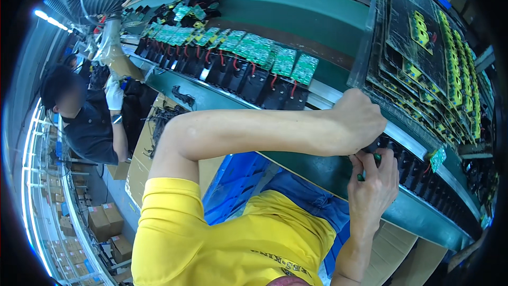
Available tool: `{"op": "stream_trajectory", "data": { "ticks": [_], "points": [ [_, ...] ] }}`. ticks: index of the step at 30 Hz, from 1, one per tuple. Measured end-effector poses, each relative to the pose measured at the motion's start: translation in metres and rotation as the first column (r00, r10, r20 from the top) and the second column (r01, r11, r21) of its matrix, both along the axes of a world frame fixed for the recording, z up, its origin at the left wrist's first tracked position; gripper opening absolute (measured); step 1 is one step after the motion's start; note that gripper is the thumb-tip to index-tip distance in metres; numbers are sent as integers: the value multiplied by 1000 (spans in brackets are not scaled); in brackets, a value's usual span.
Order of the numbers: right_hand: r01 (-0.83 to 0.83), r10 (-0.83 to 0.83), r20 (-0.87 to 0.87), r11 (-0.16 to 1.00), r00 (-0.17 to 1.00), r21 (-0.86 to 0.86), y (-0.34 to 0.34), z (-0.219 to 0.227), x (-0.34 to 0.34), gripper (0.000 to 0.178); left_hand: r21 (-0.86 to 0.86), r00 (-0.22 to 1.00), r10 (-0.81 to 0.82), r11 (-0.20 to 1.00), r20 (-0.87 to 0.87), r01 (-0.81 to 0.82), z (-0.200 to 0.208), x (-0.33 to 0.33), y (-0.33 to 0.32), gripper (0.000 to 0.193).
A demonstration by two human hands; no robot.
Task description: Assembling electronic components and wiring onto printed circuit boards at a manual assembly station.
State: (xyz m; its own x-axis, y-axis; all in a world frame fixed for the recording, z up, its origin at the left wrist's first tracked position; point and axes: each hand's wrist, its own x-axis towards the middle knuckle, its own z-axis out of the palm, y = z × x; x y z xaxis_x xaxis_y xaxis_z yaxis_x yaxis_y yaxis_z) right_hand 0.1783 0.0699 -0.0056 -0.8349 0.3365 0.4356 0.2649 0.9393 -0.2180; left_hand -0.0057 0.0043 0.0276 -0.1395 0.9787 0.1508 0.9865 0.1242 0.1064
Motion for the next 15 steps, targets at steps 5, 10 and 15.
{"op": "stream_trajectory", "data": {
  "ticks": [5,10,15],
  "points": [
    [11,-11,-2,1000,1000,-7,-2,4,-4,16,-66,999,36,997,33,-33,16,-11,-3,11],
    [18,-18,2,999,1000,-33,-1,3,-2,16,-30,999,36,999,1,-36,11,-7,-8,13],
    [17,-17,-9,1000,1000,-23,0,-2,0,14,-3,999,37,999,-4,-37,4,5,-8,15]
  ]
}}
